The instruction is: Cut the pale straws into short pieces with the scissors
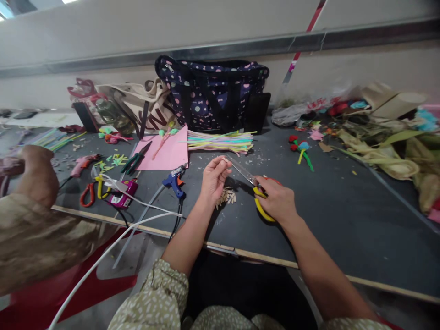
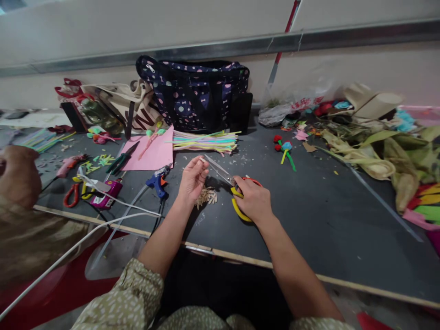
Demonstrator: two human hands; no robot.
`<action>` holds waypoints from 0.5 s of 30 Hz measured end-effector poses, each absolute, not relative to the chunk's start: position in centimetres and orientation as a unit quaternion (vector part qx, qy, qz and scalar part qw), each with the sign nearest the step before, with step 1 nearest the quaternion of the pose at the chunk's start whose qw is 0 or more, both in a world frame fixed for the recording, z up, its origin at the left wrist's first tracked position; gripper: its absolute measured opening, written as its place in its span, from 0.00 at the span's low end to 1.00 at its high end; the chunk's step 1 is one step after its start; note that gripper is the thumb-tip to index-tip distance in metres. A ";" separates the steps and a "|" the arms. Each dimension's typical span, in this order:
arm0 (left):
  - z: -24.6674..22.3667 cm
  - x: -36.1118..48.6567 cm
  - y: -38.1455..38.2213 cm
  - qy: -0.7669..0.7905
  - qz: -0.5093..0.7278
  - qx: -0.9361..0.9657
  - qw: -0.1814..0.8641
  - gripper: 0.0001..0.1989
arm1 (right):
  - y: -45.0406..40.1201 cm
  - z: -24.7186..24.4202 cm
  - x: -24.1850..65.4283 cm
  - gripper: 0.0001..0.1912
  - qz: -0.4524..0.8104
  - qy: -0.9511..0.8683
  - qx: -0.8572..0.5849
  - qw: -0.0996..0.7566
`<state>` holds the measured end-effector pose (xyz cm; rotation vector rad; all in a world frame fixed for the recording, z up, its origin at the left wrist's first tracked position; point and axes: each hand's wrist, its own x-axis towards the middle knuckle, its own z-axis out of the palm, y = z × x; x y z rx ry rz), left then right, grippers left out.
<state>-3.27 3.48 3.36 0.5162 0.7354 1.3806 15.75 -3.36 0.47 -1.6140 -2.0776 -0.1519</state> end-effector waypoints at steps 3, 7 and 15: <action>3.2 -3.2 3.5 0.329 0.615 0.243 0.674 0.16 | -3.4 0.5 15.7 0.19 -0.057 -0.763 -0.593 0.250; 3.1 -3.3 3.6 0.335 0.619 0.255 0.663 0.16 | -3.4 0.6 15.6 0.18 -0.056 -0.764 -0.592 0.250; 3.1 -3.9 3.9 0.343 0.624 0.245 0.658 0.16 | -3.4 0.2 15.9 0.20 -0.044 -0.759 -0.587 0.276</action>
